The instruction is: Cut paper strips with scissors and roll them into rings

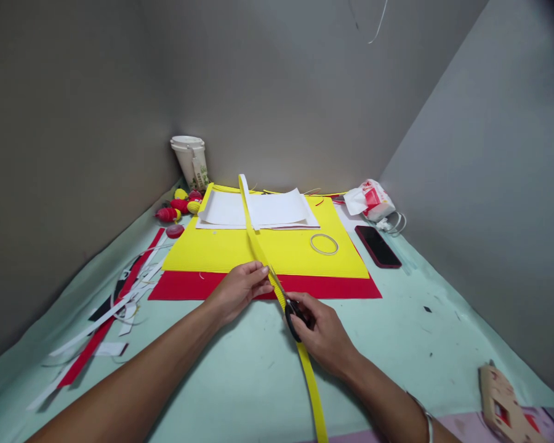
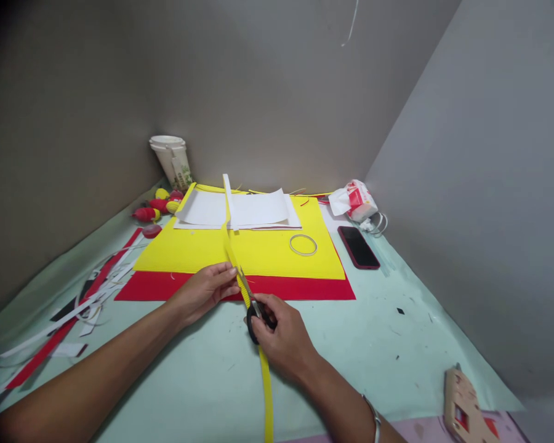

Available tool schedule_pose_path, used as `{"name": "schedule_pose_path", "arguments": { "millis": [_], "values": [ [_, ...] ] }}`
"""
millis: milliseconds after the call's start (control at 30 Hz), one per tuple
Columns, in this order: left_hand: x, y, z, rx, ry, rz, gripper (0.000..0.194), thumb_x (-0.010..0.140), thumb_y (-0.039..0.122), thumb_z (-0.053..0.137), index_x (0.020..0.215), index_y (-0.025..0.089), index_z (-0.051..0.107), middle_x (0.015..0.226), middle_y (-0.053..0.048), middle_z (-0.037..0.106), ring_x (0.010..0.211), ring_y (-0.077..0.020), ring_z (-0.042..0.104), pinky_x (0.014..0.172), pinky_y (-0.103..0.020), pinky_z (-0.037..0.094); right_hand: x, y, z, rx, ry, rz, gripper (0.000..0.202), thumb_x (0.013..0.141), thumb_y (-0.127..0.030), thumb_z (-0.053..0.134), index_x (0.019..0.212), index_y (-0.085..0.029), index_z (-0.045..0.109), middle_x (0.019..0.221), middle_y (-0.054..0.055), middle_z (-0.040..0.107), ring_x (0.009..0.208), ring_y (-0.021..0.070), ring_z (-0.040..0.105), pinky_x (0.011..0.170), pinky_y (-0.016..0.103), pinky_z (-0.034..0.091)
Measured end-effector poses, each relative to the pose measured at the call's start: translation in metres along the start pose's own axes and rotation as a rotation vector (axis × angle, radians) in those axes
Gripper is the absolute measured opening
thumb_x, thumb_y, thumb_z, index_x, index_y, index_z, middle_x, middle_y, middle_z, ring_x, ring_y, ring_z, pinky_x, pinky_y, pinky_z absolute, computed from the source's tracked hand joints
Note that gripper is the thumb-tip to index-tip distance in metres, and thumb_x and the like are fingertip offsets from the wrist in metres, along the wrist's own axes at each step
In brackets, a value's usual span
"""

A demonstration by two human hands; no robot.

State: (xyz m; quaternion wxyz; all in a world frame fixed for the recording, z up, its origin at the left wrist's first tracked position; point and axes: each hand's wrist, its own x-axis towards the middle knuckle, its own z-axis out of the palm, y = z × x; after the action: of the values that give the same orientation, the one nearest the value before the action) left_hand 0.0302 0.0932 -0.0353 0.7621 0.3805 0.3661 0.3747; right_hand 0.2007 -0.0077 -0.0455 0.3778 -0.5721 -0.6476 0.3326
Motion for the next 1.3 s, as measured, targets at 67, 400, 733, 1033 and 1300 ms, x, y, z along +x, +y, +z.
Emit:
{"name": "schedule_pose_path", "arguments": {
  "millis": [67,400,733,1033,1300],
  "values": [
    [-0.0001,-0.0006,-0.0001,0.000,0.000,0.007,0.006,0.083,0.012,0.063,0.078,0.010,0.064,0.079,-0.005,0.064,0.065,-0.0081,0.062,0.067,-0.018,0.055,0.0002,0.0007,0.0003,-0.013,0.004,-0.014,0.037,0.079,-0.016,0.054,0.115,-0.020,0.061,0.086,0.002,0.067,0.070,0.0135,0.057,0.066,0.024,0.046],
    [0.0018,-0.0040,-0.0028,0.004,0.006,0.025,0.013,0.078,0.018,0.070,0.072,0.012,0.060,0.076,-0.004,0.063,0.067,-0.0096,0.061,0.069,-0.021,0.054,0.0003,0.0052,0.0014,-0.110,0.021,-0.091,0.039,0.080,-0.019,0.055,0.118,-0.021,0.059,0.098,0.005,0.068,0.078,0.0169,0.062,0.073,0.028,0.050],
    [0.0022,-0.0047,-0.0027,-0.003,0.011,0.023,0.008,0.084,0.012,0.061,0.077,0.011,0.063,0.079,-0.003,0.062,0.068,-0.0081,0.061,0.068,-0.019,0.054,0.0006,0.0069,0.0030,-0.127,0.026,-0.110,0.037,0.081,-0.019,0.055,0.118,-0.019,0.058,0.100,0.006,0.067,0.081,0.0174,0.062,0.076,0.030,0.049],
    [0.0030,-0.0056,-0.0036,-0.007,0.007,0.025,0.008,0.085,0.012,0.060,0.078,0.011,0.063,0.080,-0.003,0.061,0.068,-0.0081,0.061,0.068,-0.018,0.055,0.0002,0.0061,0.0029,-0.128,0.026,-0.127,0.037,0.082,-0.018,0.054,0.119,-0.020,0.057,0.102,0.006,0.067,0.084,0.0176,0.062,0.077,0.029,0.049],
    [0.0037,-0.0064,-0.0038,-0.003,0.002,0.030,0.008,0.085,0.012,0.060,0.079,0.011,0.063,0.080,-0.004,0.060,0.071,-0.0089,0.060,0.067,-0.018,0.056,-0.0017,0.0057,0.0032,-0.125,0.031,-0.138,0.036,0.082,-0.019,0.054,0.118,-0.021,0.058,0.102,0.006,0.067,0.087,0.0184,0.062,0.077,0.030,0.050]
  ]
}}
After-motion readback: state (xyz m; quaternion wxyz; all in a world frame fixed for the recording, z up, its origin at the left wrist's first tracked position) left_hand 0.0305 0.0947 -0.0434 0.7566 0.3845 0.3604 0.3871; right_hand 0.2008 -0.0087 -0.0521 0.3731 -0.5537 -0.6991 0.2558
